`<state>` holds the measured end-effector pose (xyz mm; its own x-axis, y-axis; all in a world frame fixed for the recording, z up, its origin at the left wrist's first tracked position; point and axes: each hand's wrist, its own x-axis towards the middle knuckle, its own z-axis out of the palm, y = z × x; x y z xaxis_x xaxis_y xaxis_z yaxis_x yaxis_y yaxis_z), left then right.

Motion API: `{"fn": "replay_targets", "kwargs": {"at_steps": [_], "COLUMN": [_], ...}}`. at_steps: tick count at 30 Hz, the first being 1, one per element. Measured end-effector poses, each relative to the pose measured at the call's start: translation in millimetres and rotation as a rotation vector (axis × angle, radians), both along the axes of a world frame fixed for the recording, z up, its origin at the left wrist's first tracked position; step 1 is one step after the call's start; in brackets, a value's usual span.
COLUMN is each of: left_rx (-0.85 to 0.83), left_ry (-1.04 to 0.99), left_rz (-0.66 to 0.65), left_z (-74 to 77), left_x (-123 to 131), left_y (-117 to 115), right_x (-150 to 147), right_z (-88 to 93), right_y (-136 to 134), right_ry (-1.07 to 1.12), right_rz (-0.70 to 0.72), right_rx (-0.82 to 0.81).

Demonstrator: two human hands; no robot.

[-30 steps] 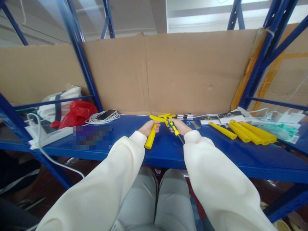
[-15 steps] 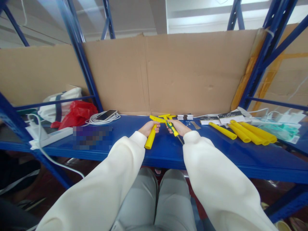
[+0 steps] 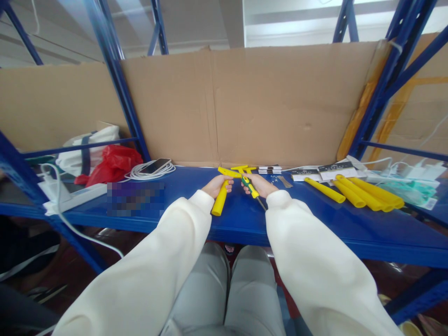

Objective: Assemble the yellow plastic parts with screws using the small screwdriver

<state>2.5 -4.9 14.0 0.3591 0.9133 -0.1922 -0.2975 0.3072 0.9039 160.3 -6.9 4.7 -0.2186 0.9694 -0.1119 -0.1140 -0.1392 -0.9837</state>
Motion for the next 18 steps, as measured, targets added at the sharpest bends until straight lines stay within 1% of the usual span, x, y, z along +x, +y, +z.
{"fn": "replay_targets", "kwargs": {"at_steps": [4, 7, 10, 12, 15, 16, 18], "left_rx": [-0.006, -0.018, -0.011, -0.007, -0.01, -0.01, -0.004], "left_ry": [-0.004, -0.024, -0.032, -0.027, -0.029, -0.032, -0.034], "left_rz": [0.04, 0.096, 0.124, 0.121, 0.106, 0.104, 0.103], "left_z": [0.6, -0.6, -2.1, -2.8, -3.7, -4.0, -4.6], "left_x": [0, -1, -2, -3, -3, -4, -4], "left_y": [0, 2, 5, 7, 9, 9, 10], "right_x": [1, 3, 6, 10, 18, 20, 25], "right_z": [2.9, 3.6, 0.4, -3.6, -9.1, -10.0, -9.6], "right_y": [2, 6, 13, 18, 22, 22, 20], "right_ry": [0.042, 0.078, 0.058, -0.055, -0.32, -0.376, -0.391], "right_rz": [-0.04, -0.172, -0.332, -0.395, -0.471, -0.485, -0.462], "right_rx": [-0.033, -0.026, 0.062, 0.162, 0.27, 0.274, 0.236]}}
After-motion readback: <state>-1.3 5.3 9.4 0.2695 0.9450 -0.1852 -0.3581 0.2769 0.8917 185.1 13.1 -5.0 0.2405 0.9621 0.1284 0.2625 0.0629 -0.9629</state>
